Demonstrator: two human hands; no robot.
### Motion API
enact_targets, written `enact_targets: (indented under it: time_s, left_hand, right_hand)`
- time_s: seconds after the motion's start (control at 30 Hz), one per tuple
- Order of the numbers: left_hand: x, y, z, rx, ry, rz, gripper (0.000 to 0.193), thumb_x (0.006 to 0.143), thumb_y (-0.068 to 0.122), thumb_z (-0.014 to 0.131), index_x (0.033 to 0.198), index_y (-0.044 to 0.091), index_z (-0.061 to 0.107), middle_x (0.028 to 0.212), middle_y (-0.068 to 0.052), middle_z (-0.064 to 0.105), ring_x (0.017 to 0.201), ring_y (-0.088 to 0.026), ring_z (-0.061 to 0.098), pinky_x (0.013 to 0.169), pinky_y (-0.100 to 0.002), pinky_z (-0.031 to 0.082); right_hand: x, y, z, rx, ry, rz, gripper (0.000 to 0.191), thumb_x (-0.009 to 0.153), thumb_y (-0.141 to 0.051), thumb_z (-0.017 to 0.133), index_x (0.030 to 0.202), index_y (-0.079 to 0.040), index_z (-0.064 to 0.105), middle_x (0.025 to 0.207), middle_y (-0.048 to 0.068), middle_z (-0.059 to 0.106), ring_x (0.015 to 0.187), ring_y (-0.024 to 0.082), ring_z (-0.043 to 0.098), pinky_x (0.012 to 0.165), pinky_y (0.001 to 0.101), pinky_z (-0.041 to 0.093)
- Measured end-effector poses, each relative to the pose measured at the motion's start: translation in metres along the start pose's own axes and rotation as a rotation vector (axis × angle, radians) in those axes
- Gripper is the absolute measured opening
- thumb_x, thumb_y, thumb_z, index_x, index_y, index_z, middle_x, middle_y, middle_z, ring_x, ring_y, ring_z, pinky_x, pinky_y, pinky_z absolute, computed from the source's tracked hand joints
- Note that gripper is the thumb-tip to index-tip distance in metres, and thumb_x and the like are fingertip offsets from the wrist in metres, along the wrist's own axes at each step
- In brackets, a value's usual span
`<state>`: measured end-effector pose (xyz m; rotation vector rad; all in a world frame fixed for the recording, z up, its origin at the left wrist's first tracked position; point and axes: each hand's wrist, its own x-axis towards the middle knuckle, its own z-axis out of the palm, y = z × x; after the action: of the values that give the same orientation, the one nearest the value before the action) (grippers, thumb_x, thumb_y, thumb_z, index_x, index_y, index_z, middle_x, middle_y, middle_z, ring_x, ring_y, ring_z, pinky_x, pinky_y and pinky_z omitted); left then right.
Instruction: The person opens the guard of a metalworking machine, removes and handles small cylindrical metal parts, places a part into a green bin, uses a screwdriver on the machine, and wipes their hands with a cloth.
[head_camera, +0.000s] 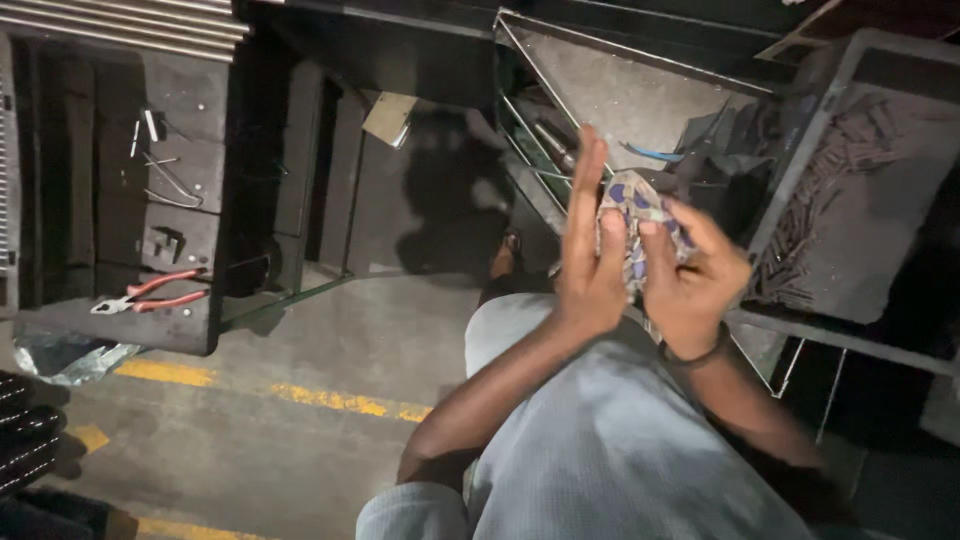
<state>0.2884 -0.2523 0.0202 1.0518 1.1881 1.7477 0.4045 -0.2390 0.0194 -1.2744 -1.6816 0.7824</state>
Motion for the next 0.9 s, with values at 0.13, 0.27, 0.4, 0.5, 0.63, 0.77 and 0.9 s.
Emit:
enact_targets:
  time_s: [0.13,0.27,0.4,0.5,0.63,0.77,0.9]
  left_hand:
    - [-0.007,-0.023,0.006,-0.19,0.075,-0.126,0.053,0.119,0.031,0.03,0.161,-0.001,0.029,0.171,-0.017,0.03,0.161,-0.027,0.028,0.134,-0.038,0.021]
    - [-0.001,-0.066,-0.02,-0.2,0.147,-0.175,0.043,0.118,0.021,0.037,0.148,-0.004,0.053,0.142,-0.017,0.062,0.131,-0.026,0.059,0.117,-0.04,0.044]
    - [0.002,-0.095,-0.044,-0.684,0.314,-0.472,0.042,0.116,0.025,0.038,0.135,-0.006,0.059,0.124,-0.016,0.07,0.112,-0.026,0.067,0.102,-0.04,0.052]
    - [-0.002,-0.09,-0.037,-0.776,0.313,-0.434,0.036,0.117,0.019,0.044,0.14,-0.006,0.056,0.129,-0.016,0.067,0.119,-0.026,0.064,0.106,-0.04,0.051]
    - [-0.012,-0.059,-0.015,-1.235,0.067,-0.557,0.055,0.117,0.043,0.041,0.146,-0.002,0.052,0.133,-0.019,0.067,0.122,-0.03,0.066,0.106,-0.042,0.052]
    - [-0.012,-0.048,-0.009,-1.247,0.009,-0.727,0.079,0.107,0.069,0.038,0.146,0.002,0.051,0.134,-0.018,0.064,0.121,-0.031,0.065,0.106,-0.043,0.053]
    - [-0.014,-0.052,-0.017,-0.814,-0.164,-0.793,0.079,0.105,0.066,0.034,0.129,-0.002,0.065,0.111,-0.015,0.068,0.1,-0.025,0.063,0.089,-0.036,0.049]
  right_hand:
    - [0.012,-0.033,0.001,0.122,-0.05,-0.068,0.032,0.102,0.003,0.074,0.133,0.005,0.064,0.121,0.017,0.07,0.106,0.014,0.068,0.093,0.0272,0.055]
    - [0.038,-0.057,-0.029,0.027,-0.616,-0.261,0.06,0.092,0.0,0.068,0.148,0.008,0.048,0.14,0.028,0.059,0.122,0.032,0.061,0.097,0.0366,0.051]
    - [0.042,-0.06,-0.054,-0.019,-0.946,0.103,0.066,0.101,-0.018,0.057,0.163,-0.007,0.037,0.124,0.013,0.075,0.111,0.024,0.073,0.09,0.0312,0.062]
    - [0.034,-0.061,-0.056,0.304,-0.643,0.109,0.059,0.109,-0.034,0.048,0.153,0.005,0.044,0.146,0.023,0.062,0.132,0.034,0.066,0.097,0.0367,0.063]
    - [0.036,-0.053,-0.028,0.45,-0.557,0.001,0.067,0.114,-0.046,0.035,0.151,0.01,0.04,0.149,0.025,0.055,0.136,0.035,0.058,0.103,0.0403,0.057]
    - [0.036,-0.028,0.003,0.509,-0.379,-0.005,0.073,0.112,-0.053,0.037,0.153,0.008,0.034,0.154,0.024,0.046,0.121,0.03,0.066,0.098,0.0356,0.057]
    - [0.029,0.0,-0.002,0.472,-0.257,0.074,0.079,0.107,-0.059,0.04,0.151,0.005,0.03,0.158,0.023,0.04,0.108,0.028,0.07,0.099,0.0382,0.055]
